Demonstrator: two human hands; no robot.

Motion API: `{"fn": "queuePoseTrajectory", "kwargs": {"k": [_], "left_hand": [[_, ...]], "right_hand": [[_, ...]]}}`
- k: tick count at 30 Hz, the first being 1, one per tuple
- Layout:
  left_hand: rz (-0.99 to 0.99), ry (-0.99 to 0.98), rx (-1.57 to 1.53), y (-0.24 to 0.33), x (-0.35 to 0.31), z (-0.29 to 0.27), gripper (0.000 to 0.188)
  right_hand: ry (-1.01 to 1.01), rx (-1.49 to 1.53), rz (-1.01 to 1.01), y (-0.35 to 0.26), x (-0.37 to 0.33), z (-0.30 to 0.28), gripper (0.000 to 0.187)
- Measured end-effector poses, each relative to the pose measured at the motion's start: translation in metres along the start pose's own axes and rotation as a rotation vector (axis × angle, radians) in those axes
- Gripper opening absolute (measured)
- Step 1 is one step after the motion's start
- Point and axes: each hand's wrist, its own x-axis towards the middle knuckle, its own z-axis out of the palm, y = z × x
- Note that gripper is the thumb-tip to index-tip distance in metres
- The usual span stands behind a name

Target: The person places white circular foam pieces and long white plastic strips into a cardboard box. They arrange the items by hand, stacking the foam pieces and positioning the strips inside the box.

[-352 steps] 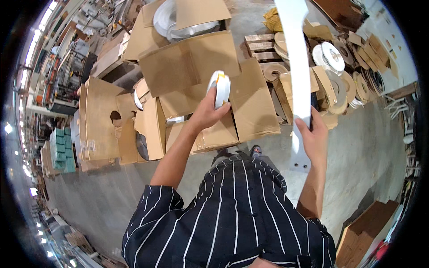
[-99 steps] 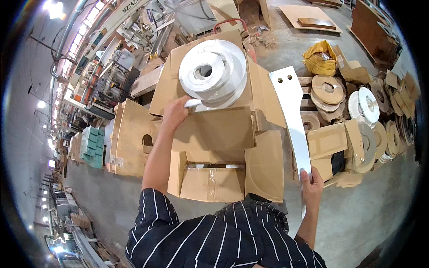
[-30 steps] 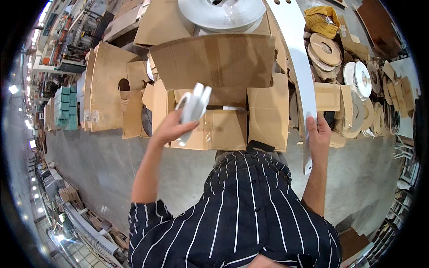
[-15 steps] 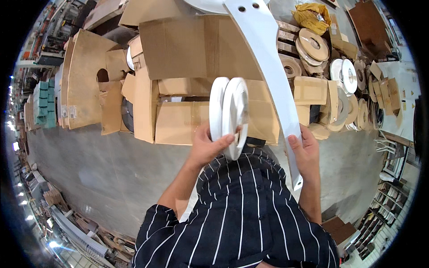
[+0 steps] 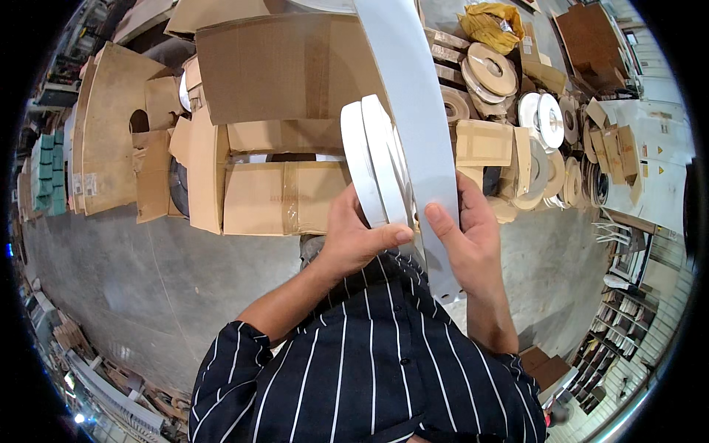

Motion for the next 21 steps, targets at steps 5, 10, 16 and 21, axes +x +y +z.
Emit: {"fn": "queuePoseTrajectory", "kwargs": {"k": [5, 10, 16, 21], "left_hand": [[0.008, -0.005, -0.011, -0.002, 0.001, 0.005, 0.098], [0.000, -0.012, 0.032, 0.004, 0.001, 0.004, 0.098], [-0.010, 0.028, 0.078, 0.007, 0.004, 0.004, 0.100], [-0.004, 0.060, 0.059, 0.001, 0.002, 0.003, 0.100]], "right_hand": [[-0.052, -0.032, 0.003, -0.004, -0.003, 0.000, 0.056], [-0.073, -0.091, 0.023, -0.009, -0.005, 0.000, 0.059], [-0.075, -0.095, 0.024, -0.005, -0.002, 0.001, 0.065], [-0.052, -0.100, 0.013, 0.004, -0.001, 0.005, 0.068]]}}
